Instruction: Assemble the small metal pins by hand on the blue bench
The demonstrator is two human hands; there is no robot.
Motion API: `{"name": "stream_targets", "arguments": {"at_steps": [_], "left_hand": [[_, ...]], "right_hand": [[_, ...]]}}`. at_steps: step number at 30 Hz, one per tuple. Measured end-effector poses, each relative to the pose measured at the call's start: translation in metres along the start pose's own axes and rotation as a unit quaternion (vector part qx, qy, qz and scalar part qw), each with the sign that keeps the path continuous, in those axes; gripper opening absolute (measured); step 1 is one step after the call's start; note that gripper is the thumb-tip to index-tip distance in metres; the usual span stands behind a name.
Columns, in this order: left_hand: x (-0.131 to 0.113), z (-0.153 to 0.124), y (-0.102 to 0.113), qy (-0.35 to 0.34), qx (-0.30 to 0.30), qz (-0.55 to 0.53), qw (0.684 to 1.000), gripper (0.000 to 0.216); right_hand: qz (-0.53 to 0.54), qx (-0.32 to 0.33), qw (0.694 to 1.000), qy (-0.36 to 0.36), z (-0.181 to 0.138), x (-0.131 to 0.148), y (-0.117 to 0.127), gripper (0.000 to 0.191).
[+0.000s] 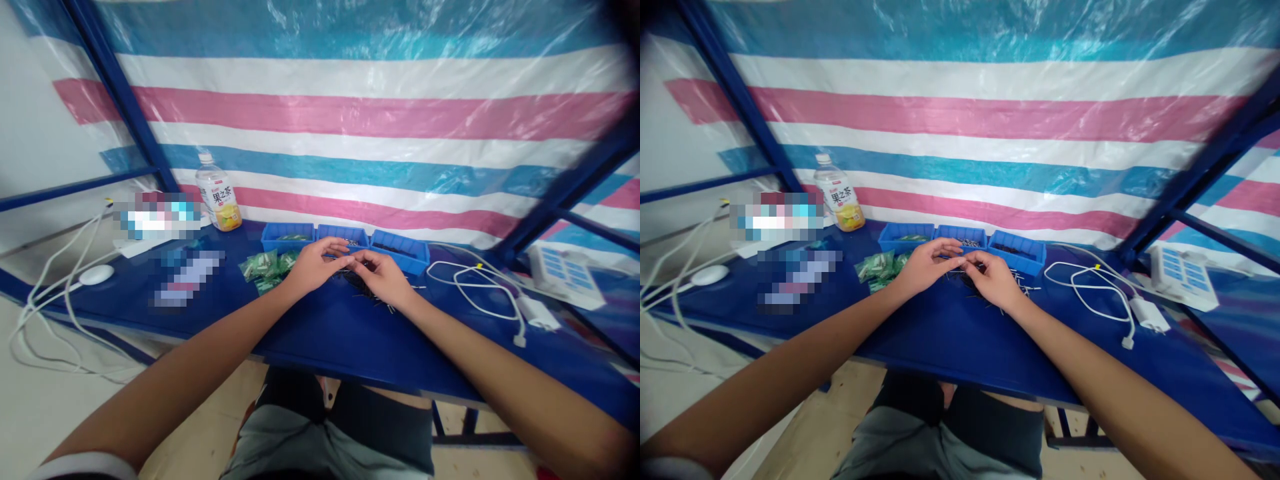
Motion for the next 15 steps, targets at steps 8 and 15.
{"name": "stream_targets", "arguments": {"at_steps": [8,15], "left_hand": [[0.0,0.003,0.004,-0.017,0.021,0.024,0.999,0.029],[0.003,0.004,0.002,-0.022,0.041,-0.025,0.999,0.023]], "right_hand": [[0.051,0.014,0.999,0.001,0.0,0.005,-0.002,0.03],[0.055,0.008,0.998,-0.003,0.001,-0.006,-0.001,0.027]]}}
Point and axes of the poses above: each hand's wrist, its own z-axis towards the middle knuckle, its own y-axis out of the back of the hand, x = y × z, the point moved 4 cm from there along z, towards the middle knuckle, and after that the axes turned 1 degree about -y, right-handed, at the moved point
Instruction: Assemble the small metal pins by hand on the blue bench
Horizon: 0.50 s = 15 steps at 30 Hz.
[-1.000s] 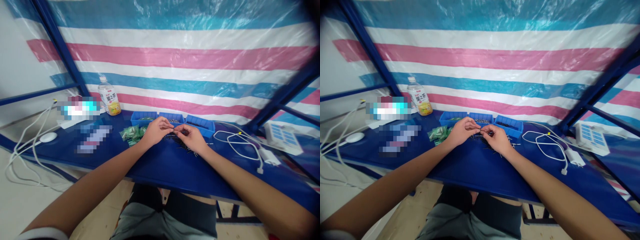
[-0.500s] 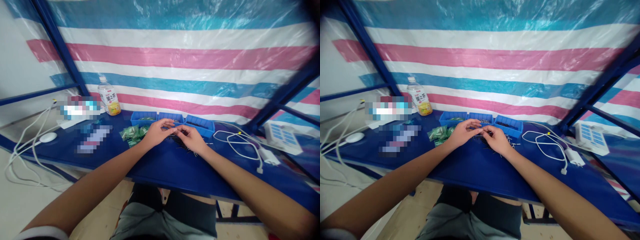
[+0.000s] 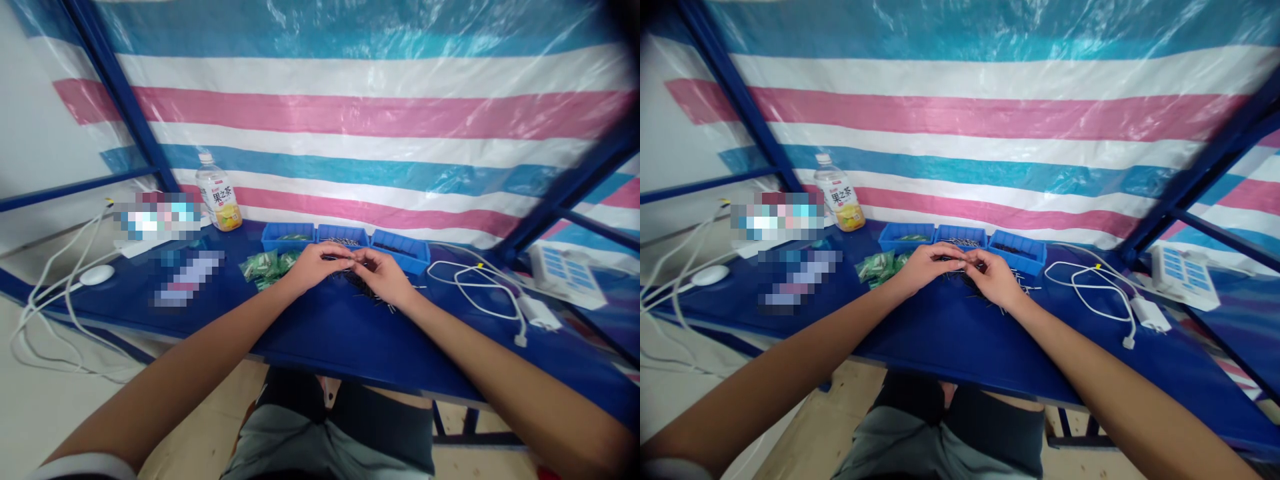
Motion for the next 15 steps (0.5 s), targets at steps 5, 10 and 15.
{"name": "stream_targets", "arguments": {"at_steps": [5,10,15], "left_hand": [[-0.0001,-0.0009,-0.0005,0.017,-0.005,-0.015,1.0,0.026],[0.0022,-0.0009,0.0002,0.06,-0.023,-0.041,0.997,0.034],[0.0004,-0.0012,-0.0008,0.081,-0.02,-0.056,0.995,0.032]], "right_hand": [[-0.017,-0.01,1.0,0.0,0.0001,0.0049,0.0027,0.027],[-0.007,0.011,1.0,-0.014,-0.0004,0.0095,0.0002,0.033],[-0.01,0.013,1.0,-0.021,-0.0015,0.0092,-0.0006,0.036]]}}
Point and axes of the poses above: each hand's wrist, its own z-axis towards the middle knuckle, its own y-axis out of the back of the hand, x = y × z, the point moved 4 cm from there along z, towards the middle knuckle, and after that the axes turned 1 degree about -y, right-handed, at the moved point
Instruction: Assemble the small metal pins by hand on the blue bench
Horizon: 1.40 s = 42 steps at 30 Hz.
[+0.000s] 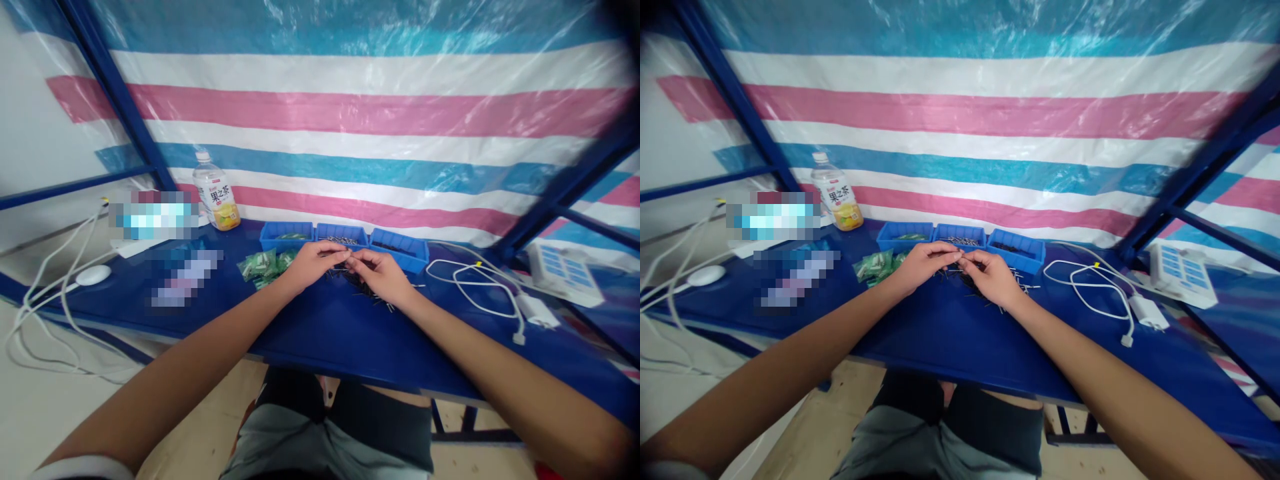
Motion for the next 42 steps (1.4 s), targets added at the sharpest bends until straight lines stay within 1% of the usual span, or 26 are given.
{"name": "stream_targets", "arguments": {"at_steps": [3,6,8,11,13,14,16,17,19,20,22,23,25,28,32,37,40,42], "left_hand": [[-0.002,0.0,0.0,-0.013,0.005,0.005,1.0,0.033],[-0.001,0.0,0.0,-0.011,0.006,0.001,1.0,0.039],[0.001,0.0,0.0,0.004,0.002,-0.006,1.0,0.042],[0.003,0.0,0.0,0.024,-0.005,-0.002,1.0,0.039],[0.003,0.0,0.0,0.03,-0.01,0.003,0.999,0.037],[0.003,0.0,0.0,0.031,-0.013,0.004,0.999,0.036],[0.002,-0.001,0.0,0.031,-0.018,0.004,0.999,0.033],[0.002,-0.001,0.0,0.031,-0.019,0.003,0.999,0.032],[0.001,-0.001,0.0,0.03,-0.02,0.0,0.999,0.032],[0.001,-0.001,0.0,0.03,-0.02,-0.002,0.999,0.033],[0.001,-0.001,0.001,0.032,-0.02,-0.008,0.999,0.034],[0.001,-0.001,0.001,0.033,-0.021,-0.011,0.999,0.035],[0.002,-0.001,0.001,0.035,-0.02,-0.012,0.999,0.035],[0.001,-0.001,0.0,0.041,-0.019,-0.006,0.999,0.034],[0.0,-0.002,0.0,0.045,-0.017,0.001,0.999,0.033],[0.002,-0.001,0.0,0.042,-0.016,0.012,0.999,0.032],[0.002,-0.001,0.0,0.042,-0.014,0.015,0.999,0.031],[0.002,-0.001,0.0,0.042,-0.013,0.014,0.999,0.03]], "right_hand": [[0.005,0.0,1.0,-0.003,0.0,0.0,0.0,0.037],[0.047,-0.015,0.999,-0.022,0.002,-0.003,0.003,0.039],[0.101,-0.048,0.993,-0.043,0.005,-0.008,0.007,0.04],[0.181,-0.123,0.973,-0.073,0.01,-0.019,0.019,0.043],[0.206,-0.161,0.96,-0.105,0.012,-0.028,0.028,0.047],[0.199,-0.172,0.957,-0.121,0.012,-0.031,0.032,0.05],[0.145,-0.164,0.968,-0.12,0.012,-0.031,0.037,0.053],[0.096,-0.148,0.979,-0.101,0.011,-0.027,0.038,0.053],[-0.046,-0.09,0.994,-0.028,0.008,-0.013,0.033,0.047],[-0.134,-0.053,0.989,0.023,0.006,-0.005,0.028,0.041],[-0.276,0.016,0.955,0.105,0.0,0.008,0.016,0.03],[-0.323,0.042,0.937,0.128,-0.003,0.011,0.01,0.028],[-0.378,0.076,0.911,0.146,-0.006,0.012,0.003,0.028],[-0.403,0.097,0.897,0.153,-0.006,0.008,-0.001,0.024],[-0.411,0.1,0.892,0.156,-0.004,0.004,0.001,0.023],[-0.431,0.105,0.883,0.153,-0.004,0.01,-0.001,0.02],[-0.424,0.091,0.887,0.156,-0.005,0.011,-0.001,0.022],[-0.393,0.072,0.902,0.164,-0.004,0.012,0.001,0.022]]}}
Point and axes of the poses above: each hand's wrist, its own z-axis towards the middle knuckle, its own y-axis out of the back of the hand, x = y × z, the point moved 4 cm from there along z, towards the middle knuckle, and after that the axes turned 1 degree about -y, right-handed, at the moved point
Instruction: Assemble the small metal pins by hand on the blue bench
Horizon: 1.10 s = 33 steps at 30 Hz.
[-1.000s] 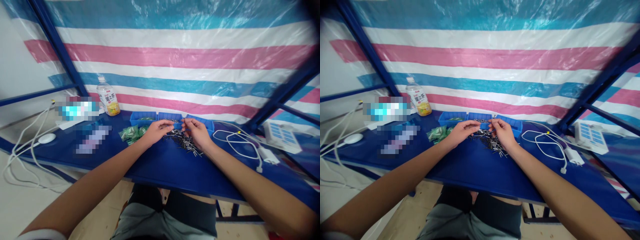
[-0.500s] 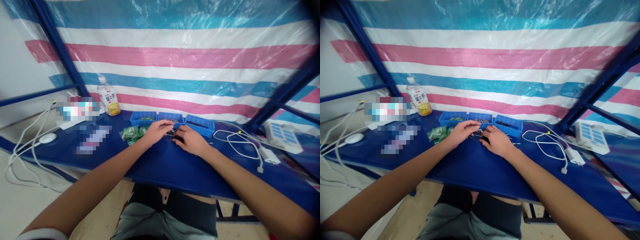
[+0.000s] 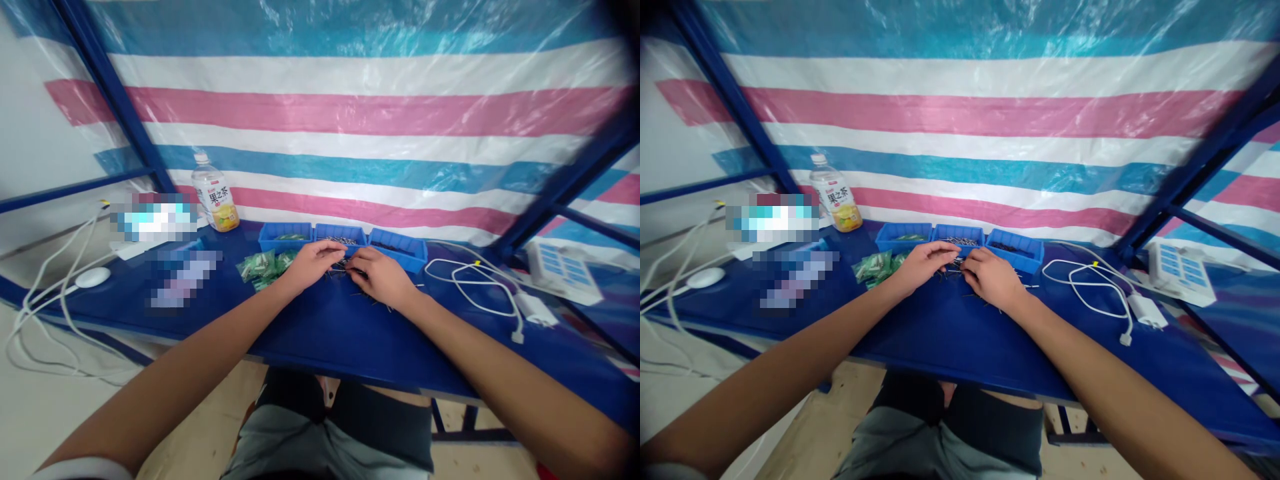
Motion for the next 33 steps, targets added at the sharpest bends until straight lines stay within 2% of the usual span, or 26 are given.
{"name": "stream_targets", "arguments": {"at_steps": [3,8,12,20,23,28,31,33], "left_hand": [[0.0,0.0,0.0,-0.002,0.001,-0.008,1.0,0.03],[0.004,0.0,-0.001,0.013,0.012,-0.035,0.999,0.036],[0.008,-0.002,-0.006,0.031,0.038,-0.067,0.996,0.045],[0.009,0.002,-0.004,-0.024,0.056,-0.014,0.998,0.034],[0.008,0.003,0.0,-0.04,0.037,-0.017,0.998,0.037],[0.005,0.001,-0.001,-0.03,0.033,-0.021,0.999,0.047],[0.004,-0.001,-0.003,-0.026,0.035,-0.033,0.998,0.06],[0.004,-0.003,-0.005,-0.036,0.026,-0.039,0.998,0.062]], "right_hand": [[0.092,-0.063,0.993,-0.028,0.001,-0.004,0.004,0.018],[0.234,-0.148,0.951,-0.139,0.001,-0.01,0.008,0.012],[0.27,-0.172,0.936,-0.144,0.0,-0.008,0.009,0.013],[0.243,-0.168,0.955,-0.043,0.001,0.003,0.012,0.009],[0.269,-0.154,0.949,-0.061,0.002,0.002,0.009,0.009],[0.312,-0.151,0.926,-0.149,0.0,-0.009,-0.003,0.014],[0.338,-0.144,0.918,-0.148,0.0,-0.012,-0.007,0.027],[0.325,-0.143,0.925,-0.134,0.0,-0.011,-0.004,0.036]]}}
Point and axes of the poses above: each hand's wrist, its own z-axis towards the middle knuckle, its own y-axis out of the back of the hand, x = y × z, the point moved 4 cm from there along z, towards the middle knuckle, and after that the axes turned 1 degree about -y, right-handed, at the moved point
